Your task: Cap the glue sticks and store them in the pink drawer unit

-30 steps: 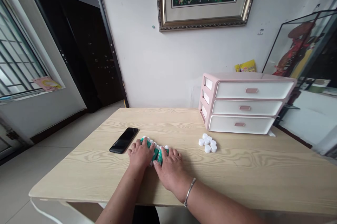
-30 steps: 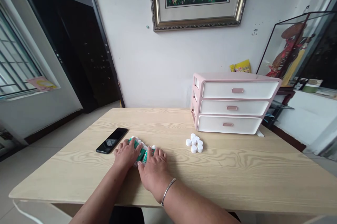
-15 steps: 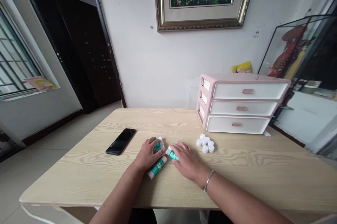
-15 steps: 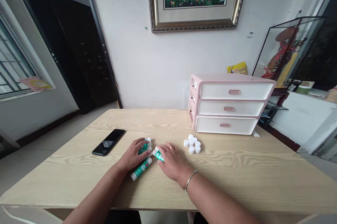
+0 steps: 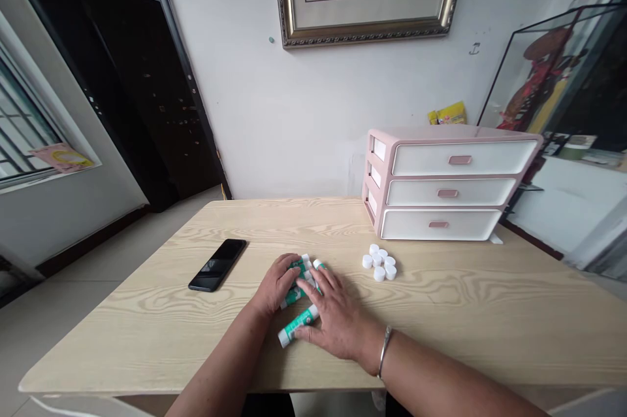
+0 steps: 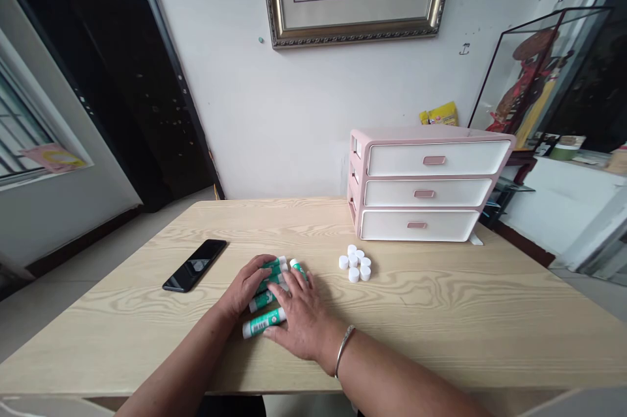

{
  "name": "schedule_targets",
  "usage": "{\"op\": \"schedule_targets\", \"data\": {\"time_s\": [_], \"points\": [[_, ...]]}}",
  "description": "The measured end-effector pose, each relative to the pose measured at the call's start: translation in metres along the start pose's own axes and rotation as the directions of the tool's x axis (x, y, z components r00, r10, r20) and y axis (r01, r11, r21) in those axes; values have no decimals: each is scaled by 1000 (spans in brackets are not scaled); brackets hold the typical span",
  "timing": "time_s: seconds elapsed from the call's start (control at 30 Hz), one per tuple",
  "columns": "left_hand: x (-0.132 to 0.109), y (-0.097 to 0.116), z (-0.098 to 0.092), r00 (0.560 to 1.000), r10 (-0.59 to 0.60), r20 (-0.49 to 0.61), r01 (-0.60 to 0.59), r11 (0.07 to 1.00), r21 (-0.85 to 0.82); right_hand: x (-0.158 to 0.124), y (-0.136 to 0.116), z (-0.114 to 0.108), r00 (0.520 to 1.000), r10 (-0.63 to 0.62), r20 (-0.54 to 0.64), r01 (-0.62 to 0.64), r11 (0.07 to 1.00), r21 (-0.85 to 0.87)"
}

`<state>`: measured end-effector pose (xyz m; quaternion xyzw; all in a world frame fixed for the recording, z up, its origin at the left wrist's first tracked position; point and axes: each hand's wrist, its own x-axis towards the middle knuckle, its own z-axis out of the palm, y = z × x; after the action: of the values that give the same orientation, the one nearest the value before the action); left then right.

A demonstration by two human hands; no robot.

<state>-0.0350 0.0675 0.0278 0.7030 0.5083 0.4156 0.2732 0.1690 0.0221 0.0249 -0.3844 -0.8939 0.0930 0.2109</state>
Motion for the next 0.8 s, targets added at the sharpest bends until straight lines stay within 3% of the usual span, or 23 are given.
{"op": "schedule_targets", "data": {"time_s": [0.13,0.27,0.47,0.6,0.8], "points": [[-6,1,-5,997,-63,44,67,993,-98,2,20,2,1000,-6,5,6,999,41],[-8,-1,-4,996,6,86,2,995,-99,2,29,-2,998,-63,8,63,995,81],[-7,-6,-2,994,47,96,-43,998,-39,-1,25,-7,986,-52,-161,84,976,202],[-8,-2,-3,998,5,65,-4,1000,-21,1,33,-5,951,78,-299,36,933,357],[-14,9,-6,998,-63,5,64,997,-45,4,46,3,888,337,-312,-118,824,554]]}}
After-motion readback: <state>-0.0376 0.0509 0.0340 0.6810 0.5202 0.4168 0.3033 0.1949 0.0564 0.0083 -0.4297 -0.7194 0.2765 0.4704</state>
